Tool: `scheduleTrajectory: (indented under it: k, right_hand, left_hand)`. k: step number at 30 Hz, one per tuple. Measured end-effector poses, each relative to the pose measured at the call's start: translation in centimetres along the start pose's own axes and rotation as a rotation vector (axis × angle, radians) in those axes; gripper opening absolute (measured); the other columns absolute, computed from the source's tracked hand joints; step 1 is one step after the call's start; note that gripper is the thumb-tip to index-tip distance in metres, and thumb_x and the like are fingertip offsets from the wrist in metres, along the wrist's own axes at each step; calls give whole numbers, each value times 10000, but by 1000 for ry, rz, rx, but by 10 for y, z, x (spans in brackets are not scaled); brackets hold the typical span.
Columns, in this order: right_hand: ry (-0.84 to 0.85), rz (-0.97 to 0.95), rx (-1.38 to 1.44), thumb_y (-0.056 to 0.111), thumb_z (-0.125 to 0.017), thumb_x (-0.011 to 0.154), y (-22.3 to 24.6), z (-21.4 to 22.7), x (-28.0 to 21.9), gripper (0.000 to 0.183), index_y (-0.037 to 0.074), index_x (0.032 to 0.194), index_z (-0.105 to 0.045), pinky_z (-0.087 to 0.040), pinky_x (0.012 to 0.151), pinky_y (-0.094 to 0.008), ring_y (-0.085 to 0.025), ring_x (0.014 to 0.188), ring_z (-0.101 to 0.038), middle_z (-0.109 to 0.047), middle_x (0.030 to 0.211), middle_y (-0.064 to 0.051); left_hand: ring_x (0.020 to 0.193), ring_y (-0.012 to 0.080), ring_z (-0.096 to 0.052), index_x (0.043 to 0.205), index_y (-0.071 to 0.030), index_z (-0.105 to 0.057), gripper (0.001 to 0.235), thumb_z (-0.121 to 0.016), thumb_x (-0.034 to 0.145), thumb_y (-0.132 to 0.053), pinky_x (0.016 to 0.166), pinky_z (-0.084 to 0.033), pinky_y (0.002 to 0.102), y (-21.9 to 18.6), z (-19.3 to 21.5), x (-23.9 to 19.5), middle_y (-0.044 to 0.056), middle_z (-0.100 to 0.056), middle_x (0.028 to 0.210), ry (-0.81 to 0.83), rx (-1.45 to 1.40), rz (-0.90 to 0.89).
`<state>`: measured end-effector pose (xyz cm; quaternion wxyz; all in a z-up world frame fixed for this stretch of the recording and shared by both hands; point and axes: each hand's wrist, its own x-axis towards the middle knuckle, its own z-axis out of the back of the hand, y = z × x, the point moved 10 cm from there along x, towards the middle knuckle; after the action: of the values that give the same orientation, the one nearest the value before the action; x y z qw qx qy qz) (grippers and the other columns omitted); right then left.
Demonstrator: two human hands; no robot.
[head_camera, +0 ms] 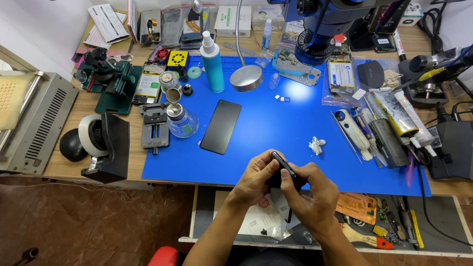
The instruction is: The person cleans a black smartphone using a white tissue. They wipe the back, sides, and screen of the device while seated at a cluttered electronics workbench. The person rotates the phone to access different areas and continues wiping until the task is complete.
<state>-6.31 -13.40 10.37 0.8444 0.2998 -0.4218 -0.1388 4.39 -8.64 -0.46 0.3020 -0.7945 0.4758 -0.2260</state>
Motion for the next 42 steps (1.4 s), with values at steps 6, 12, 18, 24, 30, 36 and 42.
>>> scheduleTrajectory:
  k: [6, 12, 18, 24, 30, 36, 42]
  right_hand:
    - [-25, 39, 16, 139, -756, 933, 15, 1, -3, 195, 73, 871, -583, -424, 506, -266, -129, 554, -495, -584, 736, -36]
    - [-13, 34, 15, 133, -768, 924, 16, -1, -9, 141, 77, 933, -639, -433, 511, -257, -112, 553, -512, -565, 724, -15]
    - [10, 39, 39, 136, -801, 908, 22, -3, -8, 190, 58, 998, -653, -454, 510, -250, -106, 565, -523, -574, 736, -20]
    - [30, 49, 21, 211, -863, 872, 21, -5, -14, 324, 73, 1068, -645, -454, 495, -235, -94, 533, -528, -575, 754, -24]
    - [115, -18, 69, 192, -821, 890, 22, 1, -14, 357, 48, 1173, -659, -533, 591, -239, -105, 633, -605, -668, 861, -36]
    - [168, -443, 196, 253, -707, 951, -39, -12, -34, 226, 83, 1100, -707, -583, 678, -247, -118, 750, -715, -727, 925, -10]
    - [418, -413, 384, 219, -699, 949, -59, -35, -26, 256, 81, 1153, -770, -682, 660, -248, -150, 720, -794, -817, 940, -62]
  left_hand:
    - [888, 143, -670, 1101, -76, -647, 301, -716, 1019, -357, 807, -578, 259, 5, -3, -2, 47, -686, 983, 89, -43, -6]
    - [847, 145, -645, 1083, -60, -630, 285, -726, 1018, -321, 781, -575, 268, 6, -5, -4, 56, -616, 984, 126, -124, 6]
    - [833, 139, -612, 1039, -78, -626, 255, -710, 1028, -319, 759, -552, 253, 6, -7, -3, 54, -597, 977, 157, -161, -6]
    - [794, 126, -531, 995, -107, -628, 248, -691, 1032, -345, 695, -479, 239, 2, -13, -4, 24, -563, 889, 221, -132, -32]
    - [429, 126, -510, 1139, -24, -598, 273, -686, 1053, -268, 337, -451, 238, -11, -14, -18, 110, -634, 864, 153, -74, 34]
    - [1080, 149, -657, 1233, -60, -657, 292, -640, 1044, -282, 977, -549, 281, -33, -8, -29, 44, -694, 1151, 4, 362, 87]
    - [939, 122, -657, 1142, -47, -675, 223, -718, 981, -196, 849, -565, 257, -30, 20, -35, 37, -695, 1014, -179, 386, 77]
